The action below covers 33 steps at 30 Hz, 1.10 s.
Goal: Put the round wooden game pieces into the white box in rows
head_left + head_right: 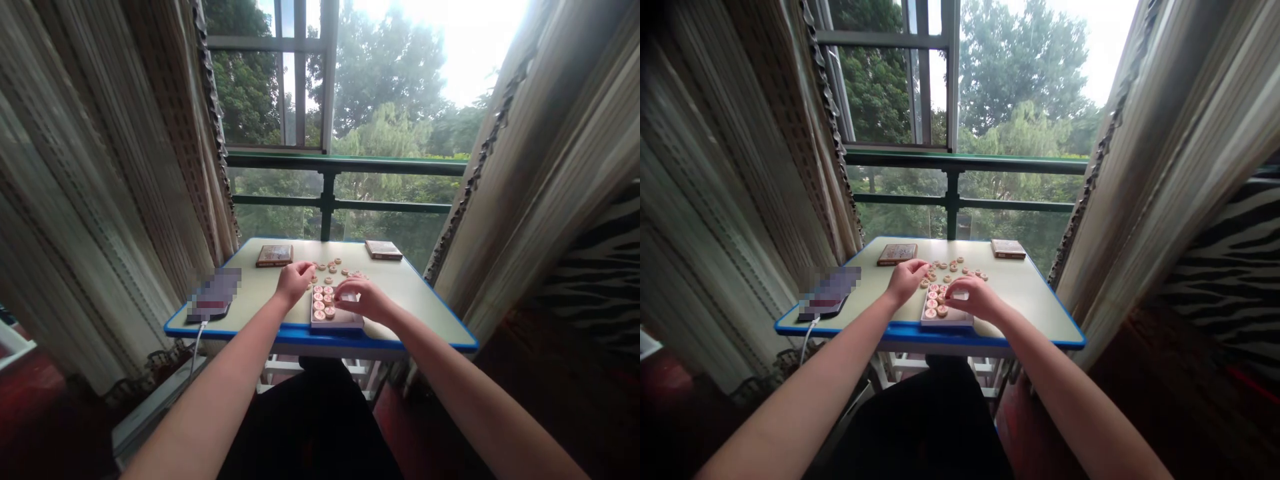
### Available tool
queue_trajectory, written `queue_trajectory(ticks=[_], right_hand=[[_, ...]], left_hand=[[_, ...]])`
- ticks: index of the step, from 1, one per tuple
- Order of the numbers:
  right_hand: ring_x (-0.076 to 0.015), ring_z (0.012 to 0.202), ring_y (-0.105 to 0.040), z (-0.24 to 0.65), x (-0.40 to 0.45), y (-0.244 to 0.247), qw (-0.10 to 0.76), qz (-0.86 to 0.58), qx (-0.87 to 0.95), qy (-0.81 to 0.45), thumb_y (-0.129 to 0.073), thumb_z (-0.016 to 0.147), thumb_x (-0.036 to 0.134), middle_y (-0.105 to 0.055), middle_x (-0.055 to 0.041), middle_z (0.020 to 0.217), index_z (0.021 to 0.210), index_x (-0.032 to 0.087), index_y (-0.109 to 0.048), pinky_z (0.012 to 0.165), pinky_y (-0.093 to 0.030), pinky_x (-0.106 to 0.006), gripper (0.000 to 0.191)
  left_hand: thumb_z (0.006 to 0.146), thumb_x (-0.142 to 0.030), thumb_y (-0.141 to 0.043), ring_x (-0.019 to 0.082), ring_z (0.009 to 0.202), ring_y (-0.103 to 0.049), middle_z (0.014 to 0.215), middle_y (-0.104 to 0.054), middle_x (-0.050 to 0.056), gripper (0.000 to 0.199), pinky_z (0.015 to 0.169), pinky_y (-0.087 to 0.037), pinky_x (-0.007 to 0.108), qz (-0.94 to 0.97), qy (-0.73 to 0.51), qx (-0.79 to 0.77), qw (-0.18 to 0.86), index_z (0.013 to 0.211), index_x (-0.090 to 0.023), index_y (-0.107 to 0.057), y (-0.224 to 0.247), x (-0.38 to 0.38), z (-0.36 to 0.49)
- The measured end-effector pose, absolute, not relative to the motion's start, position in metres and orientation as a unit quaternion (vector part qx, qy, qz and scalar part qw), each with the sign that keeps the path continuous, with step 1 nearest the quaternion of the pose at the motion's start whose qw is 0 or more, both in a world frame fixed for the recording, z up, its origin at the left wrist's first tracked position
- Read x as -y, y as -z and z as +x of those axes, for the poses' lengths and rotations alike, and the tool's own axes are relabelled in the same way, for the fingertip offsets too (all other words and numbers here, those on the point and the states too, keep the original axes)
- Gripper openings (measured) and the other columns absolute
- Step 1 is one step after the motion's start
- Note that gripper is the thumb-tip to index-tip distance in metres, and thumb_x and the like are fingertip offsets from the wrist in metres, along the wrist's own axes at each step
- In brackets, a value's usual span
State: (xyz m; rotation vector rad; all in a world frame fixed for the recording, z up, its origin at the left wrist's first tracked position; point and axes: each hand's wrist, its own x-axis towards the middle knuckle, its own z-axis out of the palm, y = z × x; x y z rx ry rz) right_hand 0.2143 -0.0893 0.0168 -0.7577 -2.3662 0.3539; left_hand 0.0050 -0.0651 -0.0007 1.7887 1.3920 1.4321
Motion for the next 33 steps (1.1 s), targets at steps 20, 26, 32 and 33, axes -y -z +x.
queue_trajectory(ticks=[20, 26, 32, 33], right_hand=[[-0.0147, 0.073, -0.061, 0.202, 0.091, -0.001, 0.287, -0.220, 0.922, -0.141, -0.066, 0.074, 0.038, -0.069, -0.0044, 0.078, 0.072, 0.017, -0.066, 0.078, -0.042, -0.031, 0.022], [-0.0168, 0.079, -0.059, 0.203, 0.091, 0.002, 0.302, -0.237, 0.915, -0.124, -0.068, 0.073, 0.038, -0.067, -0.0056, 0.080, 0.074, 0.019, -0.069, 0.075, -0.045, -0.030, 0.019], [-0.0162, 0.076, -0.057, 0.202, 0.092, 0.003, 0.311, -0.247, 0.910, -0.120, -0.067, 0.074, 0.033, -0.067, -0.0053, 0.079, 0.074, 0.019, -0.069, 0.073, -0.045, -0.029, 0.015], [-0.0161, 0.075, -0.057, 0.201, 0.092, 0.003, 0.313, -0.248, 0.909, -0.120, -0.067, 0.074, 0.033, -0.067, -0.0052, 0.079, 0.073, 0.019, -0.069, 0.073, -0.045, -0.029, 0.015]], left_hand=[[0.065, 0.005, -0.039, 0.020, 0.091, -0.057, 0.087, -0.066, 0.006, 0.041, 0.081, -0.045, 0.030, 0.677, -0.409, -0.609, 0.062, 0.094, -0.016, -0.060, 0.027, 0.059, -0.003], [0.062, 0.006, -0.039, 0.019, 0.089, -0.057, 0.088, -0.066, 0.006, 0.042, 0.083, -0.045, 0.030, 0.670, -0.404, -0.620, 0.064, 0.091, -0.015, -0.061, 0.026, 0.059, -0.003], [0.062, 0.005, -0.040, 0.019, 0.090, -0.057, 0.088, -0.066, 0.006, 0.038, 0.083, -0.046, 0.030, 0.670, -0.409, -0.615, 0.072, 0.085, -0.015, -0.063, 0.026, 0.058, -0.003], [0.062, 0.005, -0.039, 0.018, 0.089, -0.057, 0.088, -0.066, 0.006, 0.038, 0.083, -0.046, 0.030, 0.672, -0.409, -0.613, 0.073, 0.084, -0.015, -0.063, 0.026, 0.058, -0.003]])
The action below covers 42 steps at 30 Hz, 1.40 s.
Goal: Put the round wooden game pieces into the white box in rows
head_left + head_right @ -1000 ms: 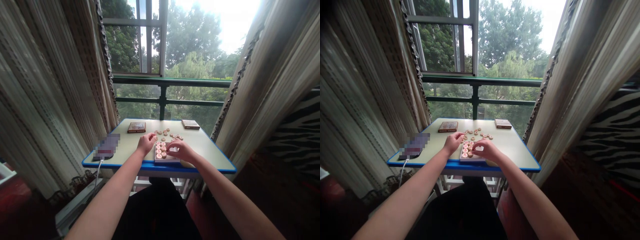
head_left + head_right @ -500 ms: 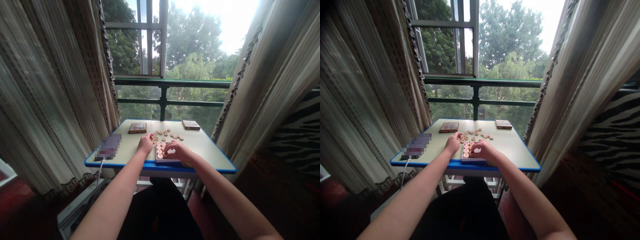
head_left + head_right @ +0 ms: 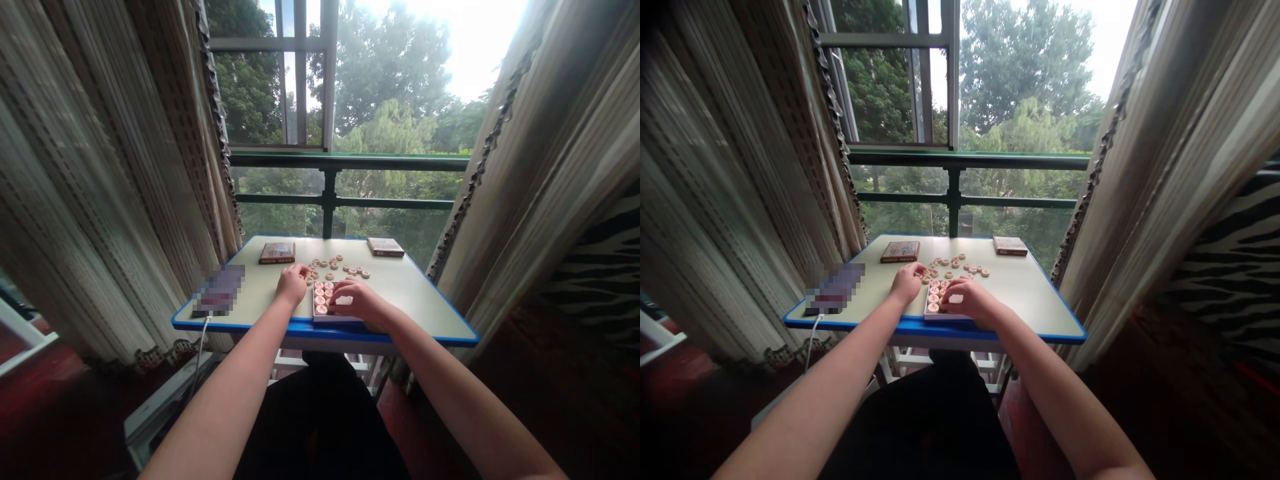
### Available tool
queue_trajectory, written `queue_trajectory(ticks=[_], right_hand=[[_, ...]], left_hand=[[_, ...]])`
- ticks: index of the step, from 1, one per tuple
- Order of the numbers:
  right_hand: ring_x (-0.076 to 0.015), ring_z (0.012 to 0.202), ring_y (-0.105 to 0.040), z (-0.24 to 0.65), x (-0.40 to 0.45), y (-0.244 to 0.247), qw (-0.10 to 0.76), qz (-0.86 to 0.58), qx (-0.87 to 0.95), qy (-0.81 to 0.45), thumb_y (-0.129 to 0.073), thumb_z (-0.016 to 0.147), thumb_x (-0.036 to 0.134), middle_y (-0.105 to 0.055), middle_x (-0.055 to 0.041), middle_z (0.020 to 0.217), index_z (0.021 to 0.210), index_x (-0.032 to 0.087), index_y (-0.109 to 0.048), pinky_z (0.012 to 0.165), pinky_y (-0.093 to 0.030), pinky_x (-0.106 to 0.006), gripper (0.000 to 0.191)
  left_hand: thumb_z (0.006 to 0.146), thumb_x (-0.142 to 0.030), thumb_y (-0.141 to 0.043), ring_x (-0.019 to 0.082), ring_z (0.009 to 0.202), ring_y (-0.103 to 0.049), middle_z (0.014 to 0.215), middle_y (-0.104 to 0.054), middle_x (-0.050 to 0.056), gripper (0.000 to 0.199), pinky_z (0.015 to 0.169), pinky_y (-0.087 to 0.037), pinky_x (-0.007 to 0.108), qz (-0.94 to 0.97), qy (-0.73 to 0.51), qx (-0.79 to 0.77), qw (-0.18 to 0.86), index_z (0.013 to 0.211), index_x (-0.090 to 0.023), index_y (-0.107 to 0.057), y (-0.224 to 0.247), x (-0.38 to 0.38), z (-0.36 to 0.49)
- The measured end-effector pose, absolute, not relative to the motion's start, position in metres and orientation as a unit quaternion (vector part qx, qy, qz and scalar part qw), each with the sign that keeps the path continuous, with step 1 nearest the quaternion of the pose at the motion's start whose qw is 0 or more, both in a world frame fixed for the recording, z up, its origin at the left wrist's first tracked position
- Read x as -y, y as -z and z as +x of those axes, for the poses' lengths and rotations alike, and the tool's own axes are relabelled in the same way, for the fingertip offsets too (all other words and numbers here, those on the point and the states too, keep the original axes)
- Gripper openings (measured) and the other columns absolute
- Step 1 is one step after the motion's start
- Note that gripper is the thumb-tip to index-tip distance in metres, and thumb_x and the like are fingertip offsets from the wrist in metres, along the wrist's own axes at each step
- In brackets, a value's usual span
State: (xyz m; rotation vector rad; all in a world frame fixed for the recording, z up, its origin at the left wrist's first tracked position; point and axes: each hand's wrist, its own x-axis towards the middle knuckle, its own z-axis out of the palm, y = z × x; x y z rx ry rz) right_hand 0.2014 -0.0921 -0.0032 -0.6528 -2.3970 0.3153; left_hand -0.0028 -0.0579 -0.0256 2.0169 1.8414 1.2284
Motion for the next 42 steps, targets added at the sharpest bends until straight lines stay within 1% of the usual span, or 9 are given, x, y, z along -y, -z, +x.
queue_trajectory(ticks=[10, 15, 18, 22, 24, 27, 31, 36, 42], right_hand=[[-0.0165, 0.077, -0.057, 0.202, 0.090, 0.005, 0.317, -0.252, 0.901, -0.154, -0.068, 0.072, 0.034, -0.066, -0.0056, 0.079, 0.073, 0.019, -0.070, 0.074, -0.045, -0.030, 0.016], [-0.0152, 0.075, -0.058, 0.211, 0.089, -0.007, 0.331, -0.265, 0.877, -0.227, -0.062, 0.077, 0.040, -0.066, -0.0064, 0.085, 0.077, 0.017, -0.069, 0.066, -0.045, -0.027, 0.024], [-0.0151, 0.075, -0.059, 0.222, 0.072, -0.027, 0.341, -0.336, 0.841, -0.252, -0.057, 0.079, 0.041, -0.067, -0.0067, 0.087, 0.085, 0.016, -0.069, 0.064, -0.045, -0.026, 0.028], [-0.0145, 0.068, -0.061, 0.227, 0.031, -0.044, 0.233, -0.538, 0.791, -0.176, -0.063, 0.075, 0.026, -0.069, -0.0061, 0.086, 0.091, 0.018, -0.069, 0.062, -0.046, -0.025, 0.019], [-0.0175, 0.076, -0.062, 0.223, 0.011, -0.040, 0.238, -0.570, 0.773, -0.146, -0.064, 0.073, 0.021, -0.069, -0.0089, 0.091, 0.090, 0.016, -0.070, 0.068, -0.046, -0.026, 0.019], [-0.0218, 0.080, -0.063, 0.218, -0.009, -0.021, 0.237, -0.601, 0.753, -0.125, -0.067, 0.069, 0.024, -0.069, -0.0096, 0.082, 0.086, 0.015, -0.071, 0.070, -0.046, -0.028, 0.019], [-0.0228, 0.082, -0.063, 0.216, -0.022, -0.002, 0.253, -0.606, 0.745, -0.117, -0.067, 0.067, 0.023, -0.070, -0.0092, 0.077, 0.077, 0.016, -0.071, 0.072, -0.046, -0.028, 0.013], [-0.0187, 0.076, -0.063, 0.218, -0.022, -0.006, 0.290, -0.583, 0.747, -0.133, -0.066, 0.067, 0.018, -0.069, -0.0103, 0.086, 0.089, 0.013, -0.070, 0.068, -0.047, -0.028, 0.023], [-0.0146, 0.068, -0.061, 0.221, 0.025, -0.028, 0.306, -0.522, 0.778, -0.170, -0.061, 0.074, 0.028, -0.069, -0.0051, 0.081, 0.089, 0.017, -0.070, 0.058, -0.046, -0.025, 0.020]], left_hand=[[0.063, 0.003, -0.039, 0.017, 0.085, -0.058, 0.083, -0.067, 0.005, 0.036, 0.078, -0.046, 0.027, 0.683, -0.402, -0.603, 0.090, 0.080, -0.015, -0.066, 0.023, 0.064, -0.001], [0.064, 0.002, -0.040, 0.017, 0.085, -0.058, 0.085, -0.068, 0.005, 0.037, 0.077, -0.047, 0.028, 0.687, -0.387, -0.608, 0.092, 0.081, -0.016, -0.067, 0.023, 0.064, -0.001], [0.065, 0.001, -0.040, 0.019, 0.088, -0.058, 0.086, -0.069, 0.005, 0.038, 0.081, -0.047, 0.029, 0.688, -0.387, -0.609, 0.077, 0.083, -0.016, -0.068, 0.024, 0.062, 0.000], [0.062, 0.004, -0.039, 0.020, 0.100, -0.056, 0.097, -0.069, 0.005, 0.049, 0.090, -0.044, 0.029, 0.686, -0.404, -0.601, 0.065, 0.095, -0.015, -0.069, 0.026, 0.058, 0.000], [0.061, 0.005, -0.038, 0.020, 0.104, -0.055, 0.101, -0.068, 0.006, 0.052, 0.092, -0.043, 0.029, 0.681, -0.415, -0.599, 0.063, 0.098, -0.015, -0.069, 0.027, 0.056, 0.000], [0.061, 0.005, -0.037, 0.020, 0.105, -0.055, 0.101, -0.068, 0.006, 0.052, 0.094, -0.043, 0.030, 0.678, -0.422, -0.599, 0.062, 0.096, -0.015, -0.070, 0.028, 0.055, -0.001], [0.061, 0.004, -0.037, 0.019, 0.103, -0.055, 0.099, -0.069, 0.004, 0.050, 0.093, -0.044, 0.031, 0.683, -0.421, -0.593, 0.063, 0.093, -0.016, -0.071, 0.029, 0.053, -0.002], [0.062, 0.004, -0.038, 0.019, 0.101, -0.055, 0.095, -0.069, 0.003, 0.046, 0.092, -0.044, 0.031, 0.679, -0.416, -0.602, 0.066, 0.087, -0.017, -0.071, 0.028, 0.052, -0.001], [0.062, 0.003, -0.039, 0.020, 0.098, -0.056, 0.093, -0.069, 0.003, 0.043, 0.091, -0.044, 0.031, 0.671, -0.417, -0.610, 0.062, 0.083, -0.018, -0.070, 0.028, 0.053, -0.002]])
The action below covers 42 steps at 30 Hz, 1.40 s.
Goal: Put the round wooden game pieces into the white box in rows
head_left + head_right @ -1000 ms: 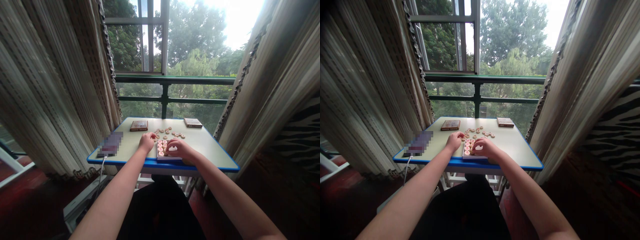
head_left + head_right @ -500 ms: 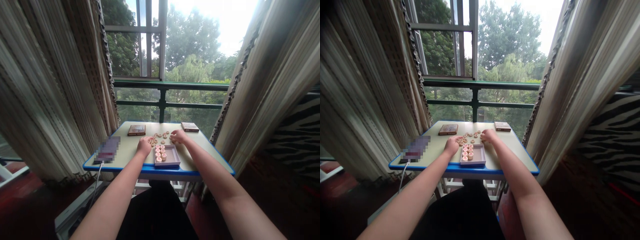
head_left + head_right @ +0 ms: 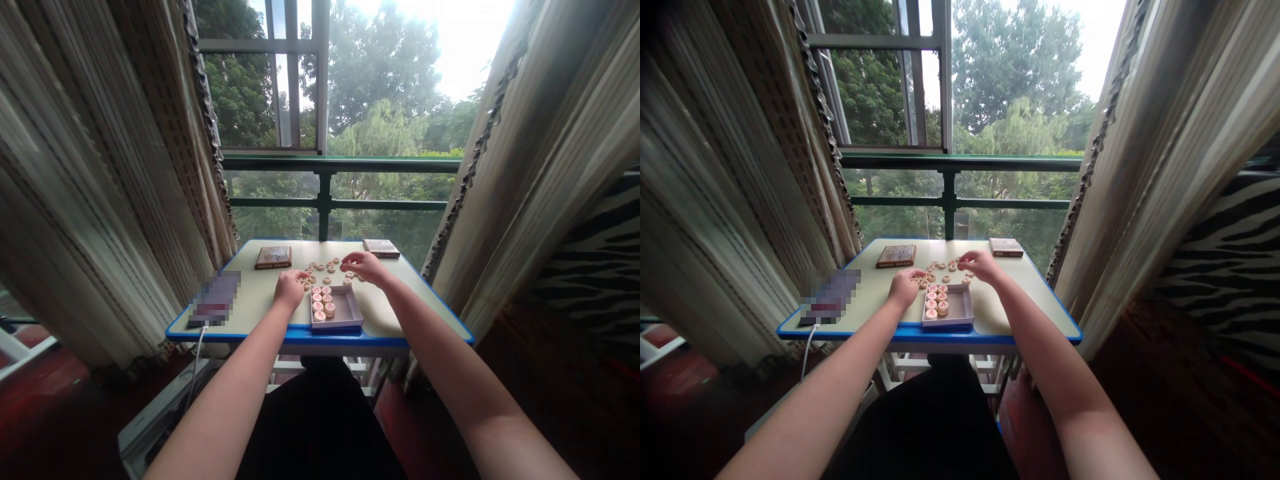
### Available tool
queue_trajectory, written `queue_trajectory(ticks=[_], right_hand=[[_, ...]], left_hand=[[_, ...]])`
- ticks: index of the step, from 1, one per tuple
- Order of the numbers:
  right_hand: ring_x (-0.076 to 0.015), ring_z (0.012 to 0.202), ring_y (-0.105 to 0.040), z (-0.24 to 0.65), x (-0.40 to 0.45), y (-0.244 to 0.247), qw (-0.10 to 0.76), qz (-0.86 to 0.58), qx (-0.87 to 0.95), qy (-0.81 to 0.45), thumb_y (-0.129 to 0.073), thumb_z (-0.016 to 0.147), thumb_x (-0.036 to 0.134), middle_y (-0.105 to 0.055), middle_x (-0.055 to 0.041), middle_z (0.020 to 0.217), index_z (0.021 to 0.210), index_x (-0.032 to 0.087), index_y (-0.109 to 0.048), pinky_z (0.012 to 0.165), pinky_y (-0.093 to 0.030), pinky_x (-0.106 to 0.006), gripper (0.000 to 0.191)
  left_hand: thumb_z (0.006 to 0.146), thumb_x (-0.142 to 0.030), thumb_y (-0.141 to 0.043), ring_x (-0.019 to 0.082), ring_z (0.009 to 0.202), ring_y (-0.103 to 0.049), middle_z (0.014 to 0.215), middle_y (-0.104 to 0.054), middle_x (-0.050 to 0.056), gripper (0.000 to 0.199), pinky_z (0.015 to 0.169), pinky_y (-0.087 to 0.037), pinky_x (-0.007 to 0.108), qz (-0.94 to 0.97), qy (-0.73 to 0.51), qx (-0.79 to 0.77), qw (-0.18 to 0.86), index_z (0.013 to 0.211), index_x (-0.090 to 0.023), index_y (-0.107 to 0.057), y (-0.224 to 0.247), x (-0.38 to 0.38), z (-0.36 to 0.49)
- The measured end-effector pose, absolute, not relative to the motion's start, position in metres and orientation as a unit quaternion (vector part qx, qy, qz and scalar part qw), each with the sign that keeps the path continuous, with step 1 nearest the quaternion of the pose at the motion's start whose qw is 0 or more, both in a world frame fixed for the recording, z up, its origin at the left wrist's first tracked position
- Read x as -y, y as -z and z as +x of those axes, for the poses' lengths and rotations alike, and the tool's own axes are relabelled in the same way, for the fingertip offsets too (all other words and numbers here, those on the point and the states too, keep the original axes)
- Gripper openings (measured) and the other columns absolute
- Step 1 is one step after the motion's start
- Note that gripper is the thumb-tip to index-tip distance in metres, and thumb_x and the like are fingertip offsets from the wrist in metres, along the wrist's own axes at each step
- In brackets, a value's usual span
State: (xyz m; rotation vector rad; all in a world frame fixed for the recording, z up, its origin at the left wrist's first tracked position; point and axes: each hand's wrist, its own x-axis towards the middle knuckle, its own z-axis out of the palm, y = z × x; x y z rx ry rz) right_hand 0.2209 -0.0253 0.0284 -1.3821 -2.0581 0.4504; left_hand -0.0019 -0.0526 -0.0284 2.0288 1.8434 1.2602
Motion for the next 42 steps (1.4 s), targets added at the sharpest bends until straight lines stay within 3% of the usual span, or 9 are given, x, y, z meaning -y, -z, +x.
queue_trajectory(ticks=[4, 10, 16, 20, 31, 42], right_hand=[[-0.0146, 0.070, -0.060, 0.221, 0.074, -0.021, 0.257, -0.448, 0.835, -0.189, -0.063, 0.069, 0.022, -0.069, -0.0032, 0.075, 0.075, 0.017, -0.071, 0.064, -0.044, -0.025, 0.011], [-0.0178, 0.074, -0.057, 0.215, 0.109, -0.006, 0.247, -0.494, 0.827, -0.105, -0.061, 0.075, 0.026, -0.069, -0.0042, 0.074, 0.071, 0.018, -0.071, 0.080, -0.039, -0.034, 0.013], [-0.0196, 0.090, -0.054, 0.227, 0.103, -0.020, 0.230, -0.375, 0.885, -0.151, -0.059, 0.076, 0.025, -0.064, -0.0056, 0.092, 0.083, 0.021, -0.072, 0.088, -0.037, -0.036, 0.015], [-0.0210, 0.097, -0.052, 0.235, 0.097, -0.021, 0.217, -0.363, 0.890, -0.168, -0.064, 0.073, 0.023, -0.060, -0.0041, 0.095, 0.080, 0.022, -0.072, 0.099, -0.027, -0.042, 0.011], [-0.0226, 0.100, -0.045, 0.236, 0.095, -0.016, 0.195, -0.333, 0.904, -0.185, -0.066, 0.073, 0.038, -0.058, -0.0045, 0.097, 0.080, 0.024, -0.072, 0.095, -0.031, -0.040, 0.016], [-0.0226, 0.101, -0.042, 0.238, 0.092, -0.012, 0.192, -0.360, 0.888, -0.209, -0.067, 0.070, 0.024, -0.054, -0.0042, 0.100, 0.087, 0.026, -0.073, 0.096, -0.033, -0.039, 0.018]], left_hand=[[0.063, 0.002, -0.039, 0.020, 0.098, -0.056, 0.091, -0.069, 0.003, 0.042, 0.090, -0.044, 0.031, 0.671, -0.414, -0.612, 0.063, 0.081, -0.018, -0.070, 0.029, 0.051, -0.001], [0.065, -0.002, -0.041, 0.020, 0.098, -0.056, 0.090, -0.069, 0.003, 0.037, 0.090, -0.044, 0.032, 0.673, -0.410, -0.611, 0.073, 0.076, -0.019, -0.071, 0.027, 0.053, -0.002], [0.066, -0.004, -0.040, 0.020, 0.098, -0.056, 0.090, -0.069, 0.003, 0.036, 0.090, -0.044, 0.032, 0.675, -0.408, -0.611, 0.068, 0.075, -0.020, -0.072, 0.025, 0.058, -0.001], [0.070, -0.008, -0.040, 0.019, 0.092, -0.058, 0.087, -0.070, 0.003, 0.033, 0.088, -0.045, 0.030, 0.687, -0.409, -0.596, 0.074, 0.075, -0.019, -0.071, 0.025, 0.059, 0.000], [0.068, -0.010, -0.040, 0.018, 0.084, -0.060, 0.076, -0.070, 0.001, 0.030, 0.079, -0.047, 0.027, 0.666, -0.399, -0.626, 0.074, 0.059, -0.021, -0.067, 0.023, 0.058, 0.000], [0.069, -0.014, -0.041, 0.017, 0.078, -0.061, 0.074, -0.070, 0.002, 0.028, 0.073, -0.047, 0.025, 0.634, -0.376, -0.672, 0.062, 0.060, -0.020, -0.067, 0.019, 0.060, 0.000]])
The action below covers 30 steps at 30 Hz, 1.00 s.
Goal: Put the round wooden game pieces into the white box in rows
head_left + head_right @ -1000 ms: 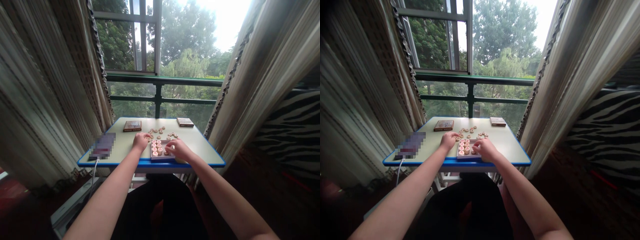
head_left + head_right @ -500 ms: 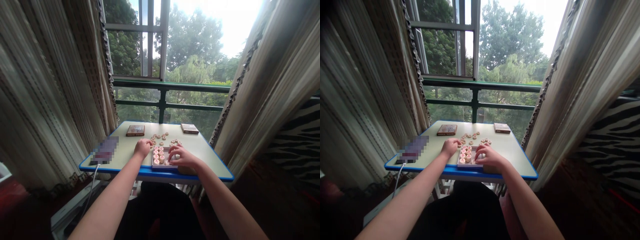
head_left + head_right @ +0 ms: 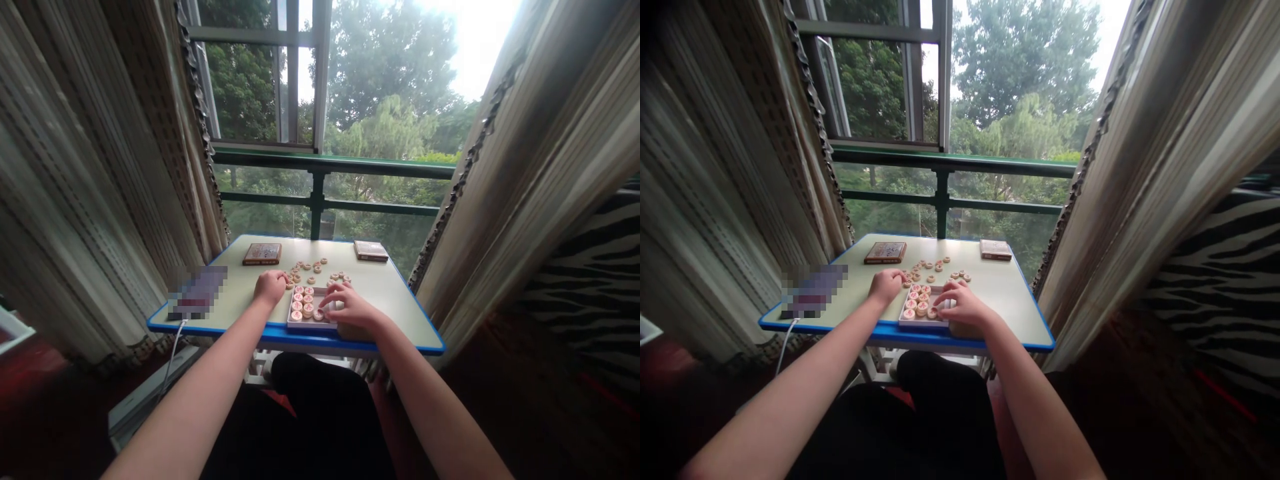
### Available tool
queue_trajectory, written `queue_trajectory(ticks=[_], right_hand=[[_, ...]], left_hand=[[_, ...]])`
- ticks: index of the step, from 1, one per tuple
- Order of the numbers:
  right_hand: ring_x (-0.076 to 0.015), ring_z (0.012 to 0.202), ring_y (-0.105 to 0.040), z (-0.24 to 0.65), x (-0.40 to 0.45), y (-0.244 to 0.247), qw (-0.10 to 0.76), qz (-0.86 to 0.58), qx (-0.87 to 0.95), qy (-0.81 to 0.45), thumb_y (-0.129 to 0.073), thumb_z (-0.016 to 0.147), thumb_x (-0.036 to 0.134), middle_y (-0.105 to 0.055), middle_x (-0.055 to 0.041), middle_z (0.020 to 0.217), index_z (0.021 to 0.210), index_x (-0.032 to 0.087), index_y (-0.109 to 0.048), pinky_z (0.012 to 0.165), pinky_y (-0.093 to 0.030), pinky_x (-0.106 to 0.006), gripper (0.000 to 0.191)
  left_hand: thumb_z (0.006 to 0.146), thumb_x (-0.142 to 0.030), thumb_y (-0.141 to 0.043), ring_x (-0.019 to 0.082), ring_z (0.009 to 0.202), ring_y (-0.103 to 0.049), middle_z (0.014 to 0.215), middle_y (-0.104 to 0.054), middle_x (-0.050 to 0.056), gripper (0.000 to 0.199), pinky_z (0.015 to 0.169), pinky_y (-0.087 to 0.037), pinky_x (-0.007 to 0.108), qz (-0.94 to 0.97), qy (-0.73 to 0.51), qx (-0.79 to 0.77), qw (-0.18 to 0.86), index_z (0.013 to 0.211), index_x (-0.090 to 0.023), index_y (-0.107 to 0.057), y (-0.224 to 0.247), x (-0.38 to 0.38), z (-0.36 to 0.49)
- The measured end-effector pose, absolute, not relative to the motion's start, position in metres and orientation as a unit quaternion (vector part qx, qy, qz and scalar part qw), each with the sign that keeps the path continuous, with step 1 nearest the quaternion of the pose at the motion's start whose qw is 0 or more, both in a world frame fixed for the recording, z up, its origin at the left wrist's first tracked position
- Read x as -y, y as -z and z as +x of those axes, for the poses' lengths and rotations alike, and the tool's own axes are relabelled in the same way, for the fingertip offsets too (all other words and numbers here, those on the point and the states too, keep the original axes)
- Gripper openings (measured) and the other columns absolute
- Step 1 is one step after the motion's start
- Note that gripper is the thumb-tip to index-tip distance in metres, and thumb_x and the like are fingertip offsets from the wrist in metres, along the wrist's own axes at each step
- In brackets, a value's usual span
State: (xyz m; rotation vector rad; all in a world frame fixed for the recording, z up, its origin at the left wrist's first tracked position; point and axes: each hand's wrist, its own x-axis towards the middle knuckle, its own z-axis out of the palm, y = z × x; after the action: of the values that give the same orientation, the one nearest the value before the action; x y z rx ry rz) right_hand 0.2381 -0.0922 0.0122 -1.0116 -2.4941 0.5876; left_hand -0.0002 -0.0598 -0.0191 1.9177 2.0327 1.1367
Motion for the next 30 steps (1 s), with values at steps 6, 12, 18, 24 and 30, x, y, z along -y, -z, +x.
queue_trajectory(ticks=[6, 12, 18, 24, 30], right_hand=[[-0.0226, 0.100, -0.043, 0.2377, 0.0914, -0.0111, 0.176, -0.349, 0.894, -0.219, -0.067, 0.072, 0.029, -0.055, -0.0036, 0.100, 0.084, 0.029, -0.074, 0.096, -0.033, -0.039, 0.014], [-0.0216, 0.099, -0.043, 0.2355, 0.0912, -0.0084, 0.177, -0.345, 0.895, -0.222, -0.069, 0.071, 0.039, -0.055, -0.0037, 0.097, 0.085, 0.028, -0.074, 0.094, -0.034, -0.036, 0.019], [-0.0200, 0.090, -0.044, 0.2342, 0.0900, -0.0057, 0.197, -0.347, 0.902, -0.167, -0.071, 0.068, 0.040, -0.056, -0.0041, 0.088, 0.079, 0.026, -0.075, 0.089, -0.035, -0.035, 0.018], [-0.0192, 0.087, -0.044, 0.2311, 0.0889, -0.0065, 0.193, -0.319, 0.914, -0.157, -0.069, 0.071, 0.042, -0.056, -0.0046, 0.084, 0.082, 0.025, -0.075, 0.087, -0.036, -0.034, 0.021], [-0.0197, 0.089, -0.044, 0.2290, 0.0916, -0.0102, 0.184, -0.335, 0.908, -0.170, -0.069, 0.071, 0.037, -0.056, -0.0044, 0.085, 0.079, 0.024, -0.075, 0.087, -0.036, -0.034, 0.016]], left_hand=[[0.069, -0.015, -0.041, 0.018, 0.075, -0.062, 0.071, -0.070, 0.002, 0.028, 0.069, -0.046, 0.025, 0.633, -0.388, -0.667, 0.060, 0.059, -0.021, -0.067, 0.0196, 0.0587, 0.0001], [0.069, -0.015, -0.043, 0.018, 0.075, -0.063, 0.073, -0.070, 0.002, 0.027, 0.068, -0.047, 0.025, 0.619, -0.400, -0.670, 0.089, 0.061, -0.021, -0.068, 0.0199, 0.0586, -0.0016], [0.068, -0.015, -0.043, 0.018, 0.076, -0.062, 0.073, -0.070, 0.001, 0.027, 0.071, -0.047, 0.026, 0.622, -0.404, -0.664, 0.097, 0.062, -0.020, -0.069, 0.0190, 0.0599, -0.0009], [0.069, -0.014, -0.043, 0.017, 0.079, -0.062, 0.074, -0.071, 0.000, 0.027, 0.071, -0.047, 0.024, 0.626, -0.396, -0.664, 0.102, 0.062, -0.020, -0.068, 0.0176, 0.0604, -0.0001], [0.070, -0.014, -0.043, 0.017, 0.077, -0.063, 0.074, -0.071, 0.001, 0.027, 0.069, -0.047, 0.024, 0.616, -0.410, -0.663, 0.112, 0.062, -0.020, -0.068, 0.0176, 0.0609, -0.0006]])
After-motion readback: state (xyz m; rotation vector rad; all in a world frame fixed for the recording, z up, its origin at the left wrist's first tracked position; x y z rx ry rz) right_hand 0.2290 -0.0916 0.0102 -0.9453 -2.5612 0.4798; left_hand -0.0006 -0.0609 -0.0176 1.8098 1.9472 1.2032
